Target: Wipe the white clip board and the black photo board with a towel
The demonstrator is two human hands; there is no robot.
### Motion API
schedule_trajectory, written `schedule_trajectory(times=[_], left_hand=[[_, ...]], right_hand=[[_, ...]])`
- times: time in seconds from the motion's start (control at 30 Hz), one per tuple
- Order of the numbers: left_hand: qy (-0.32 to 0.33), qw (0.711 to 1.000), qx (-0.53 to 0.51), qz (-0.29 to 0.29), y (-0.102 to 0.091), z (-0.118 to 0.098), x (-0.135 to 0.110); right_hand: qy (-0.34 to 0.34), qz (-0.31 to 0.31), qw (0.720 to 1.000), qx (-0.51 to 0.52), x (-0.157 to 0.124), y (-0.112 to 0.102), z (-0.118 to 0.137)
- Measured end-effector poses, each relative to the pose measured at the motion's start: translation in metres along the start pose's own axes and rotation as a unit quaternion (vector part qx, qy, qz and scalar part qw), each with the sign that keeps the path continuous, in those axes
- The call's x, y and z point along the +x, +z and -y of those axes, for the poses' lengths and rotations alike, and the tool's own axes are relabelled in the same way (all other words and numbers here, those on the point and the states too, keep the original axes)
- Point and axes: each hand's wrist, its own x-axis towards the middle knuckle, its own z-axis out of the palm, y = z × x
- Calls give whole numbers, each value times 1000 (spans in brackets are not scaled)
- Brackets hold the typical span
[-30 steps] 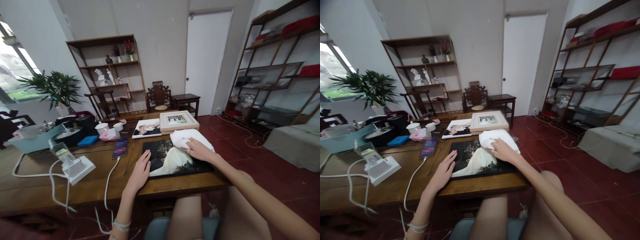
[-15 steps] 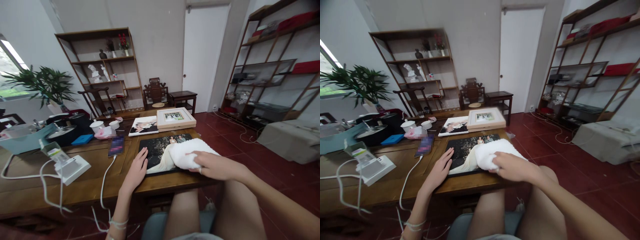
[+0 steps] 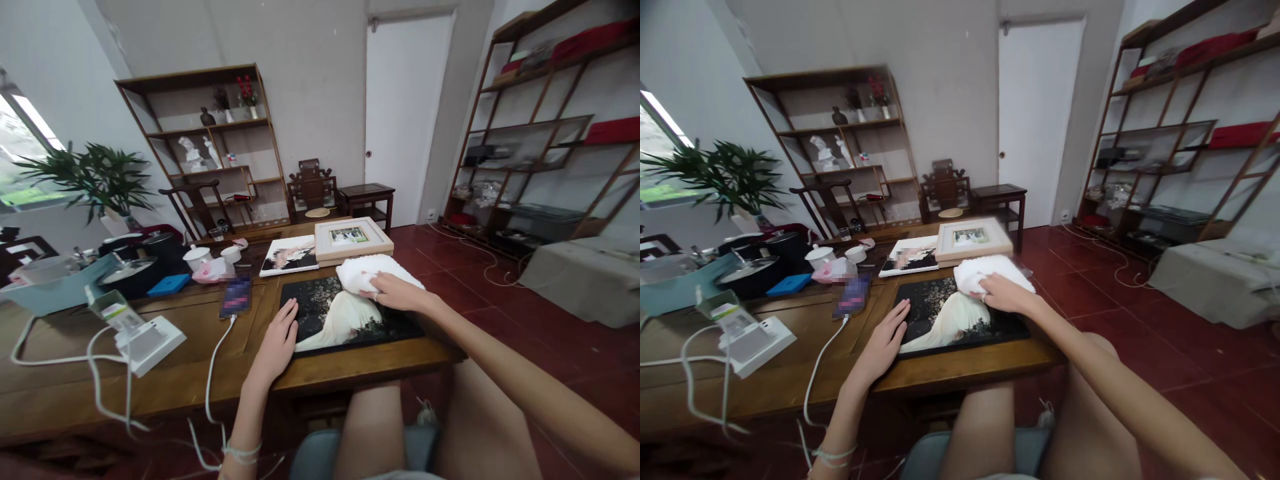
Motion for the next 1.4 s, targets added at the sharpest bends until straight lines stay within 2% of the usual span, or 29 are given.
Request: schedule_trajectory(times=[0.2, 0.3, 0.43, 0.53, 0.63, 0.73, 0.83, 1.0, 1.1, 1.2, 1.3, 1.4], left_hand=[[-8, 1000, 3, -1, 1, -2, 0], [-10, 1000, 6, 2, 1, -3, 0], [-5, 1000, 5, 5, 0, -3, -1], [-7, 1000, 3, 4, 0, -3, -1], [-10, 1000, 3, 12, -1, -4, -2], [-9, 1000, -2, 7, -1, -5, -2], [-14, 1000, -1, 8, -1, -5, -1], [-25, 1000, 7, 18, 0, -4, -1], [-22, 1000, 3, 11, 1, -4, -1], [-16, 1000, -4, 1, 1, -3, -1], [-11, 1000, -3, 0, 1, -3, -1], [-12, 1000, 5, 5, 0, -3, -2]], right_hand=[[-51, 89, 994, 33, -66, -25, 45], [-65, 107, 991, 46, -78, -31, 61], [-75, 61, 994, 60, -49, -19, 57], [-79, 1, 996, 50, -11, -1, 38], [-54, -30, 997, 36, 21, 11, 20], [-38, -39, 998, 18, 31, 13, 20], [-48, -24, 998, 20, 12, 8, 42], [-71, 16, 996, 61, -53, 0, 95], [-70, 24, 993, 93, -70, -1, 106], [-65, -6, 994, 92, -55, 5, 95], [-61, -38, 995, 68, -15, 14, 75], [-45, -43, 997, 37, 28, 21, 58]])
